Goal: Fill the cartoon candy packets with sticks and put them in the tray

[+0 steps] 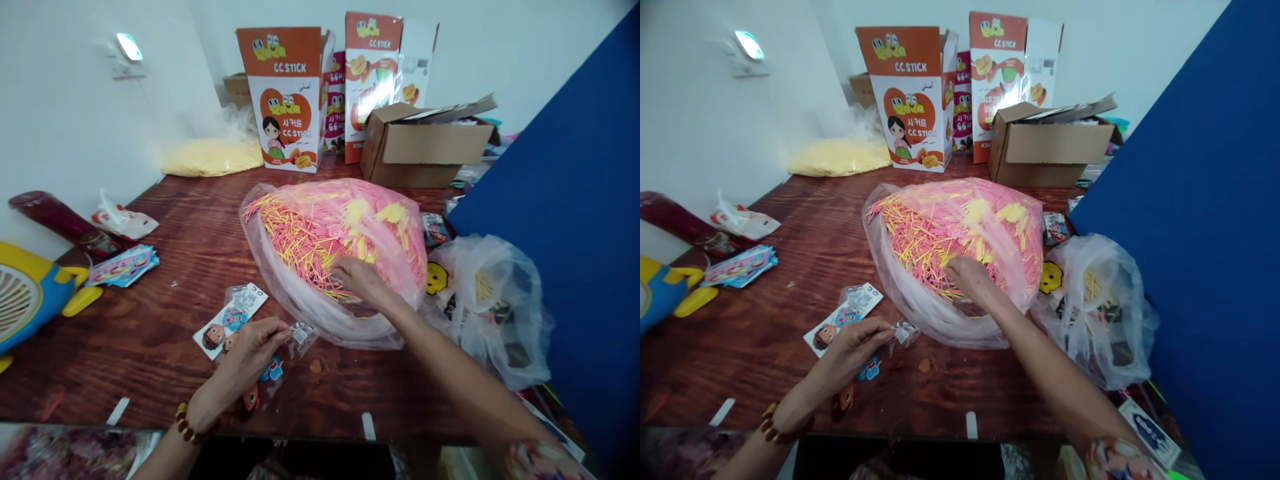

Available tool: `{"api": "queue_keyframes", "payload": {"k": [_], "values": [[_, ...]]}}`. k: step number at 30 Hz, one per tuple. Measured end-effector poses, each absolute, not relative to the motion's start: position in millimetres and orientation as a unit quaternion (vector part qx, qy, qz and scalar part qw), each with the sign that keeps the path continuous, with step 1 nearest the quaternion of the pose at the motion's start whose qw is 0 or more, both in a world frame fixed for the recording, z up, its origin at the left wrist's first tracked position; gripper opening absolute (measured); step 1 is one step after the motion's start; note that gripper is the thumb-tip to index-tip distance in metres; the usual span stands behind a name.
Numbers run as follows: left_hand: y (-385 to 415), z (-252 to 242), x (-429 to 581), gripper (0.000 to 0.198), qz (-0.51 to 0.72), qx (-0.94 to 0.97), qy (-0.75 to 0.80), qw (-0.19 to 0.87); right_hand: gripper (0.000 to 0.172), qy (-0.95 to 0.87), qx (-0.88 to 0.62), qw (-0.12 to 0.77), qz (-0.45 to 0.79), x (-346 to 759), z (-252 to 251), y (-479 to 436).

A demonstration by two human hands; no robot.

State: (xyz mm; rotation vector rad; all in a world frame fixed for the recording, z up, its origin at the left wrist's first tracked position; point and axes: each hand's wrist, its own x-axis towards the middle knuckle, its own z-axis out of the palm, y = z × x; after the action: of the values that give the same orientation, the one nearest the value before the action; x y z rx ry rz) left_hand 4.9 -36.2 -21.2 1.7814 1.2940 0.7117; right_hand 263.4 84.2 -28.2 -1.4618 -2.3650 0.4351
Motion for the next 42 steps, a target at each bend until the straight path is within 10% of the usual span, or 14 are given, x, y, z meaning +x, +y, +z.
{"api": "queue_keyframes", "payload": {"k": [6,42], "values": [[-59,-43,-3,0.03,0.295,0.684,0.531,0.403,0.024,-0.872,-0.482,-0.009,-0.08,272,-45,143],[-71,-63,14,0.027,0.316,0.616,0.562,0.452,0.024,-0.929,-0.359,0.03,-0.083,294,-66,154]]}}
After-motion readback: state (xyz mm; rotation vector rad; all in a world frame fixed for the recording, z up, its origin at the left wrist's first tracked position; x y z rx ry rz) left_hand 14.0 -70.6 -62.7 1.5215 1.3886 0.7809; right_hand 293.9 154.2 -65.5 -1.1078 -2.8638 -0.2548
